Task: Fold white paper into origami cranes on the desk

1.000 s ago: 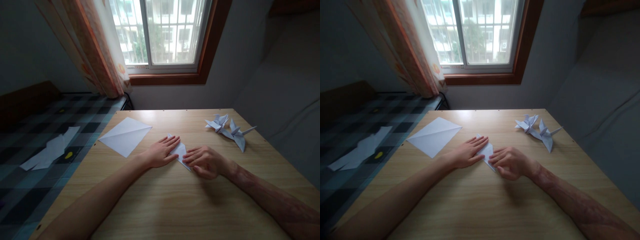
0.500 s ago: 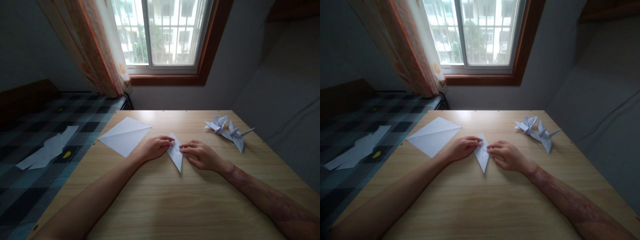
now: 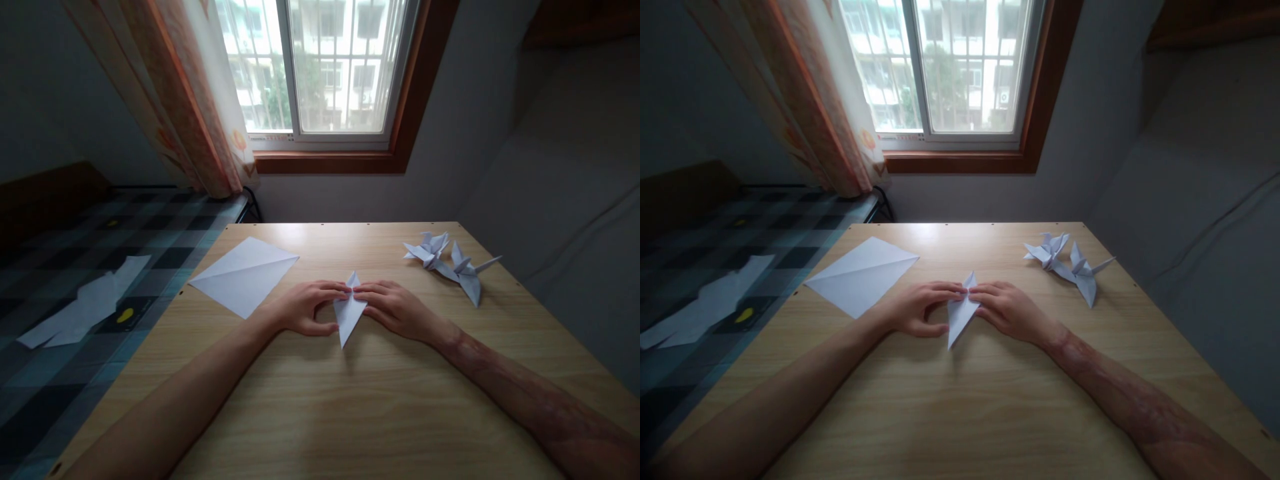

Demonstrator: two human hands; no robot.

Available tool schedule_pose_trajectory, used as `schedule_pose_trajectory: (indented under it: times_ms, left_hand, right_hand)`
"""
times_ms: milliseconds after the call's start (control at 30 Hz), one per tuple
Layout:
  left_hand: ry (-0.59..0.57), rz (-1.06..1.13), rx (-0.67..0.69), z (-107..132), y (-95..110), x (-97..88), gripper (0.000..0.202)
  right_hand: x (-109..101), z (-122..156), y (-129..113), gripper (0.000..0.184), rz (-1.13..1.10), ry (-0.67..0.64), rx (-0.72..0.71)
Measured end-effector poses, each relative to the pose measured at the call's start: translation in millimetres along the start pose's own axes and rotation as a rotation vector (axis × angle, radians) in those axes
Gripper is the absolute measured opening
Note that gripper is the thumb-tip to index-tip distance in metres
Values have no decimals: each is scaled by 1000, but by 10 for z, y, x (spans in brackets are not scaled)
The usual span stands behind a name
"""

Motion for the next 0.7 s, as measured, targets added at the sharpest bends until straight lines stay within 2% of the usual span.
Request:
schedule_pose_trajectory:
  times_ms: [233, 300, 400, 467, 567, 633, 700]
  left_hand:
    - [-2, -135, 54, -60, 38, 24, 70]
    - [0, -182, 59, -73, 37, 42, 58]
    - [61, -241, 22, -82, 16, 70, 26]
    - [135, -238, -23, -90, 7, 85, 24]
    - [327, -100, -140, -109, 13, 83, 22]
    - [463, 105, -256, -119, 14, 90, 24]
    - [510, 349, -371, -131, 10, 133, 30]
  right_hand:
    - [13, 4, 58, 19, 28, 123, 3]
    - [9, 6, 64, 17, 21, 174, 6]
    - [-11, 15, 63, 16, -17, 236, 19]
    - [-32, 25, 66, 17, -62, 247, 40]
    - [-55, 39, 74, 23, -131, 219, 65]
    - [-53, 44, 90, 28, -150, 213, 90]
    - [-37, 44, 122, 25, -157, 234, 141]
Point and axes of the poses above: each hand's wrist, its own z-axis away from the middle knuckle, its own x-axis out of the palm, y = z × x, the point moved 3 cm from there along -z, towards the middle knuckle, and after that the axes turned 9 degrees about x, right-handed, at the moved point
